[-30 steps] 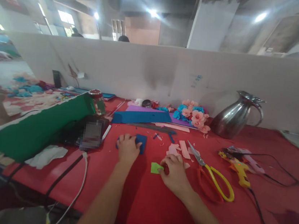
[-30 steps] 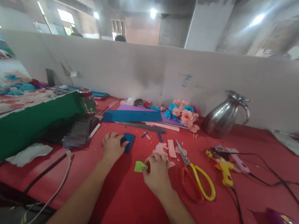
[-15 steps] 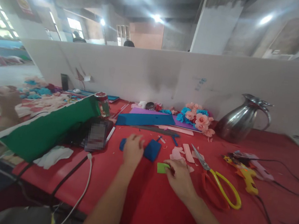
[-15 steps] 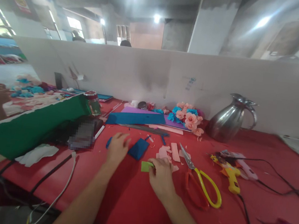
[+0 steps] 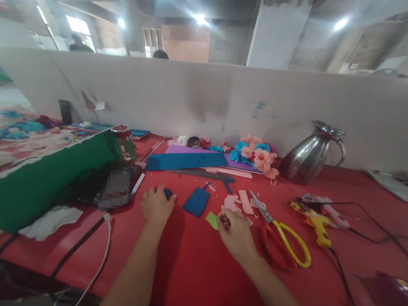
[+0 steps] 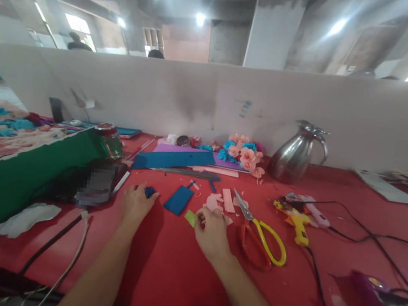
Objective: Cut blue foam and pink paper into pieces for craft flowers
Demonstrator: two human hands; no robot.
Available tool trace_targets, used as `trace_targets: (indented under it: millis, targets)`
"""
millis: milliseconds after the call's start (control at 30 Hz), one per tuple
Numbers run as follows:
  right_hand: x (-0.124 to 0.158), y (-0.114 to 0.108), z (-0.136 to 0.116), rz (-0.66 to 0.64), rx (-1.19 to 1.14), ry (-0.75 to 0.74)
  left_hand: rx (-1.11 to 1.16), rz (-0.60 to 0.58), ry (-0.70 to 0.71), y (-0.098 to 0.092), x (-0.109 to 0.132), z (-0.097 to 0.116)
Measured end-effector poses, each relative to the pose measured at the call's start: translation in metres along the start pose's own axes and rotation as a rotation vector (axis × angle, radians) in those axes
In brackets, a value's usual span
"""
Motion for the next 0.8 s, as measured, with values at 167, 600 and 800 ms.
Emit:
trace_targets:
  millis: [167, 600, 800]
  targets:
    - [0.000, 0.001, 0.001, -0.012, -0.043, 0.016, 0.021, -0.010, 0.006, 0.001, -0.001, -0.002]
    - [0.002, 0.001, -0.004, -0.095, 0.055, 0.023, 0.661, 0.053, -0.221, 0.028, -0.029, -0.031]
    - [0.003, 0.003, -0.002, -0.098, 0.077, 0.002, 0.640, 0.024, -0.154, 0.031, -0.030, -0.037]
Point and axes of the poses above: each hand's wrist, its own x-axis away from the middle knuckle, its own y-axis out of the palm, z = x × y, the point moved 2 cm from there along -x, towards the middle knuckle, and after that the axes turned 8 degrees about -x, right-handed, at the moved point
